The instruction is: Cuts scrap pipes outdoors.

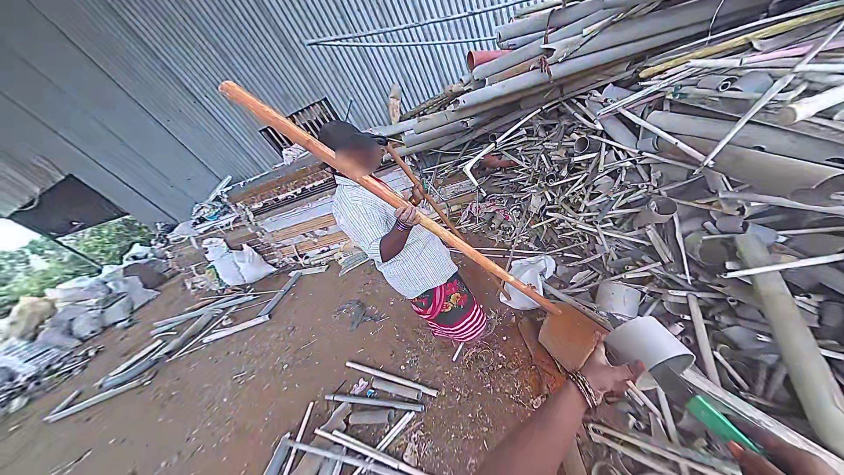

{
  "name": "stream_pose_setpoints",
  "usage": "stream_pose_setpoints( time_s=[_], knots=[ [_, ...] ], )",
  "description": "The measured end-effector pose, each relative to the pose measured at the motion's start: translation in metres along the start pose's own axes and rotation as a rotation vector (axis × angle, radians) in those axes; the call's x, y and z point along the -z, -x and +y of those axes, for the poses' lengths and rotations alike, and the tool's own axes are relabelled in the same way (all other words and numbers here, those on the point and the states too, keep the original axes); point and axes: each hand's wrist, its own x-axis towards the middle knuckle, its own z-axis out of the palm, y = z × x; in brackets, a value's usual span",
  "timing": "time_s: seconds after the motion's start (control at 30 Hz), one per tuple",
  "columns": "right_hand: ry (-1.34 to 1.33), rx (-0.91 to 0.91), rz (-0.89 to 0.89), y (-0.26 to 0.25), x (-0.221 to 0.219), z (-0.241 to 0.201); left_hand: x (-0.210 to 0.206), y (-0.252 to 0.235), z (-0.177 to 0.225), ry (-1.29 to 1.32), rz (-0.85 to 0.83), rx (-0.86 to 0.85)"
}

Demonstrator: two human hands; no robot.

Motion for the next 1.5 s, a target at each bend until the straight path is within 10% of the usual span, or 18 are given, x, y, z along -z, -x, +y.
stream_pose_setpoints(
  time_s=[0.3,0.47,0.73,0.93,1.17,1.5],
  knots=[
    [0.279,0.199,-0.028,0.012,-0.026,-0.011,-0.016,0.006,0.005,0.47,0.285,0.054],
    [0.776,-0.015,0.094,0.014,-0.018,-0.023,-0.014,0.003,0.003,0.615,0.227,0.069],
    [0.751,-0.107,0.013,-0.006,-0.017,-0.028,-0.015,0.003,0.005,0.541,0.211,0.02],
    [0.123,-0.001,-0.156,-0.008,-0.019,-0.019,-0.012,-0.003,-0.007,0.254,0.304,-0.044],
    [-0.268,-0.071,-0.146,-0.002,-0.023,-0.018,-0.001,0.012,-0.011,-0.105,0.027,-0.343],
    [-0.054,0.009,-0.153,0.015,-0.021,-0.015,-0.012,0.018,-0.004,-0.028,0.215,-0.431]
  ],
)
